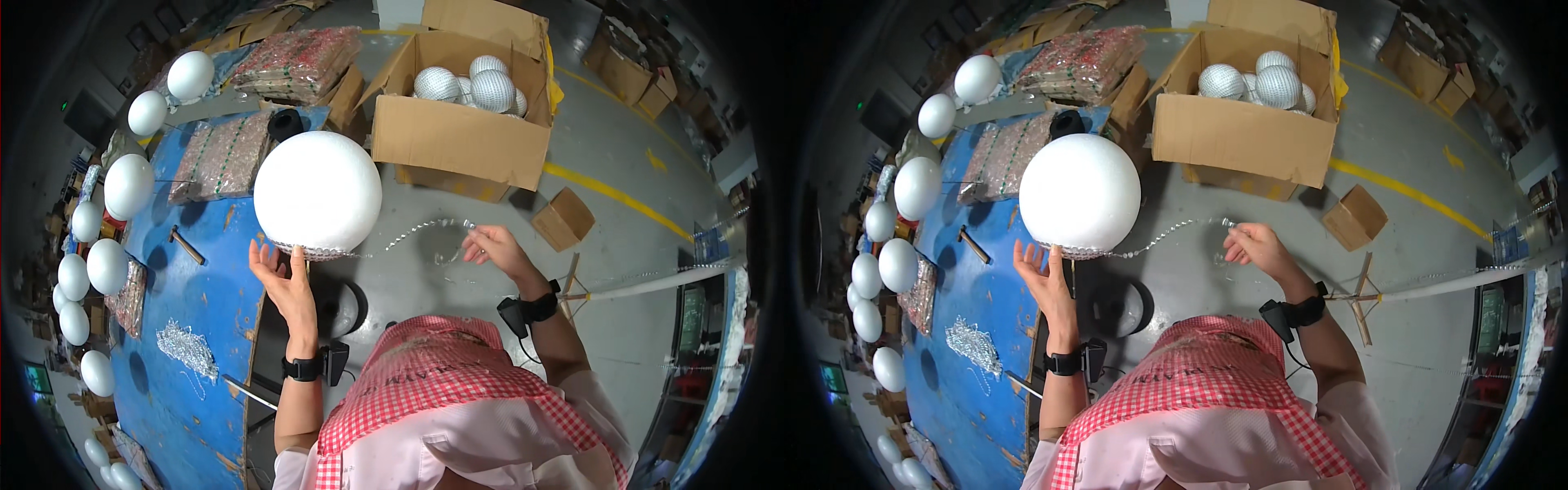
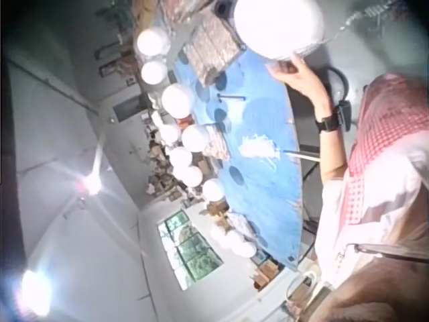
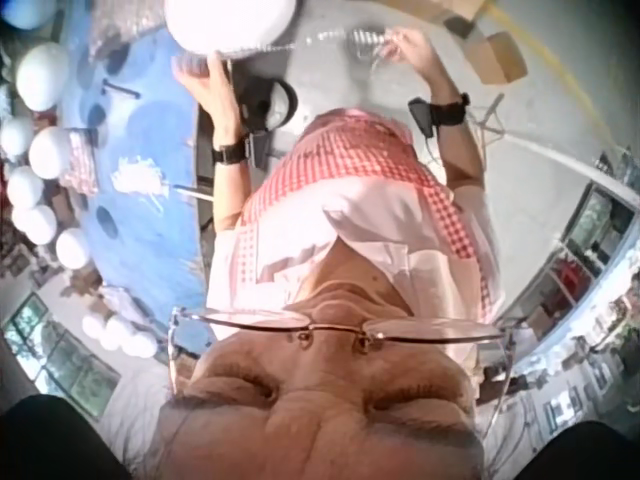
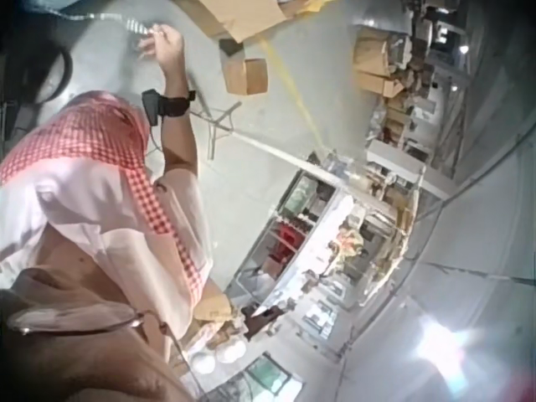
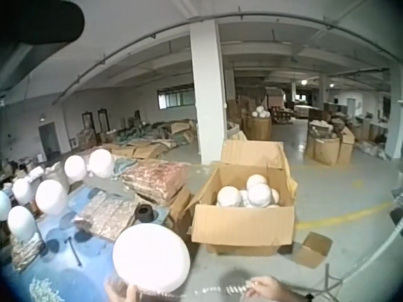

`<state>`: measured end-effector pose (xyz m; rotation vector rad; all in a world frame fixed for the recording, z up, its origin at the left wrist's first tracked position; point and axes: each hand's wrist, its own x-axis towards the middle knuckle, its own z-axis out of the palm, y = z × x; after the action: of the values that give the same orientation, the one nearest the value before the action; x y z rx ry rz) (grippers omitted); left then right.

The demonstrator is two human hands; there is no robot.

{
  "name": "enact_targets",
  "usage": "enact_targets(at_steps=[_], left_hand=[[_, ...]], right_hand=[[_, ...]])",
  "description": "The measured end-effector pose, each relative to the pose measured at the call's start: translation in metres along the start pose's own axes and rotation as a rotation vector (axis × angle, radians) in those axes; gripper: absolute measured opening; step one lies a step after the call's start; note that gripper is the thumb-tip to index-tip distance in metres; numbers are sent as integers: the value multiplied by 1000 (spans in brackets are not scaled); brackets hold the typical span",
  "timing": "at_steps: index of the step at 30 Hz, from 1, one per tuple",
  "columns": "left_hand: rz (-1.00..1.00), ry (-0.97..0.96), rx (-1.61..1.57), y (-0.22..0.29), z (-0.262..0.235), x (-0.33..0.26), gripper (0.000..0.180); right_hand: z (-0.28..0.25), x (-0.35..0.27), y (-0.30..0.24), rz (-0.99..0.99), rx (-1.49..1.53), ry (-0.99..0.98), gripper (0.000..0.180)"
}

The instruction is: The person wraps a string of beads around a white foam ball, cuts the string with scissors, and places the finished ball into a cardboard box before starting on another one.

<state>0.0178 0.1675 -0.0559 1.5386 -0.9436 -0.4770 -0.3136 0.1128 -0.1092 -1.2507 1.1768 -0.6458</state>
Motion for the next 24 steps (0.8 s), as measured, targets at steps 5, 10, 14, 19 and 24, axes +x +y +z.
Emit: enact_targets(at_steps=[5, 10, 14, 19, 24], left_hand=[[170, 44, 179, 11, 0, -4, 60], [203, -14, 94, 11, -7, -4, 41], [283, -81, 85, 28, -11, -17, 27], [-24, -1099, 61, 82, 4, -41, 43], [-128, -1176, 100, 80, 7, -38, 18]], right_hand=[[14, -8, -7, -36, 149, -123, 21], [22, -19, -8, -120, -45, -148, 14], [44, -32, -38, -59, -53, -359, 15], [69, -41, -72, -195, 24, -490, 15], [61, -35, -78, -246, 25, -487, 15]])
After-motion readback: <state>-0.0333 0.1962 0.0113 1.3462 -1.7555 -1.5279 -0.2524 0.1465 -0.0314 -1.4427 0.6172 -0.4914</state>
